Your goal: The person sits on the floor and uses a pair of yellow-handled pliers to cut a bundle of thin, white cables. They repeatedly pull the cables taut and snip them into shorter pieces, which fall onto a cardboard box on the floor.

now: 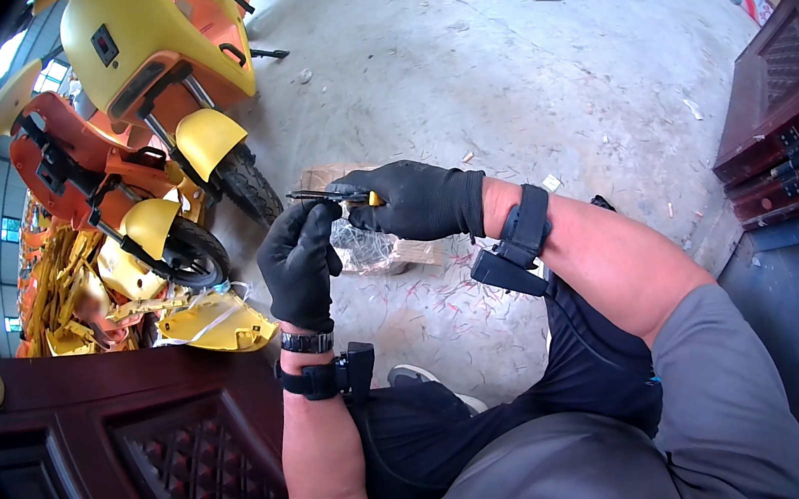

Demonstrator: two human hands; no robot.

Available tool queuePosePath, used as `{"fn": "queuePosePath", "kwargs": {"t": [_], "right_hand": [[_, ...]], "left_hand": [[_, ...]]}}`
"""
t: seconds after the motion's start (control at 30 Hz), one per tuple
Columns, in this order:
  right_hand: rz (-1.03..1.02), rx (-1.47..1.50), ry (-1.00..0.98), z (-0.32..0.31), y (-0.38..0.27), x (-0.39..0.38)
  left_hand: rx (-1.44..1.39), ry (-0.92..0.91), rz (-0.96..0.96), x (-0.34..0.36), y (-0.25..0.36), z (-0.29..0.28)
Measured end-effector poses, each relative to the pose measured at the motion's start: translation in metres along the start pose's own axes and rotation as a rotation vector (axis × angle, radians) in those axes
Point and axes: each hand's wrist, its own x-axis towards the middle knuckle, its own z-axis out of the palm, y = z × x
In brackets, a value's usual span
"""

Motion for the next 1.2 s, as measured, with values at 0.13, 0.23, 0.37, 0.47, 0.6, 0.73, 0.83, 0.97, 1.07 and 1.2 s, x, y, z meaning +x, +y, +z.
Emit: {"fn": "queuePosePath", "kwargs": {"t": [0.13, 0.23, 0.37, 0.47, 0.6, 0.73, 0.83, 0.97, 1.07, 1.2], "right_hand": [[0.085, 0.052, -0.038, -0.003, -0.003, 0.002], [0.106, 0.110, -0.014, -0.005, 0.002, 0.002], [0.048, 0.112, 0.066, -0.003, 0.005, 0.002], [0.125, 0.047, 0.032, -0.011, -0.003, 0.002], [0.149, 0.057, 0.040, -0.013, 0.004, 0.002], [0.117, 0.048, 0.069, -0.013, 0.006, 0.001], [0.078, 0.036, 0.072, -0.012, 0.008, 0.000], [0.103, -0.042, 0.046, -0.012, -0.003, -0.001], [0.024, -0.204, 0.090, -0.009, 0.000, -0.002], [-0.056, -0.433, 0.136, -0.010, -0.005, -0.005]], "left_hand": [[-0.058, -0.035, -0.057, -0.002, 0.008, -0.002], [-0.163, -0.111, -0.146, 0.000, 0.007, -0.004], [-0.262, -0.094, -0.232, 0.000, 0.008, 0.001], [-0.290, -0.107, -0.219, 0.000, 0.005, 0.001], [-0.259, -0.123, -0.197, 0.001, 0.005, 0.000], [-0.256, -0.107, -0.177, -0.001, 0.010, 0.004], [-0.272, -0.113, -0.166, 0.000, 0.004, 0.004], [-0.255, -0.093, -0.158, -0.002, 0.005, 0.005], [-0.241, -0.071, -0.172, -0.004, 0.006, 0.004], [-0.264, -0.040, -0.185, -0.007, 0.011, 0.011]]}}
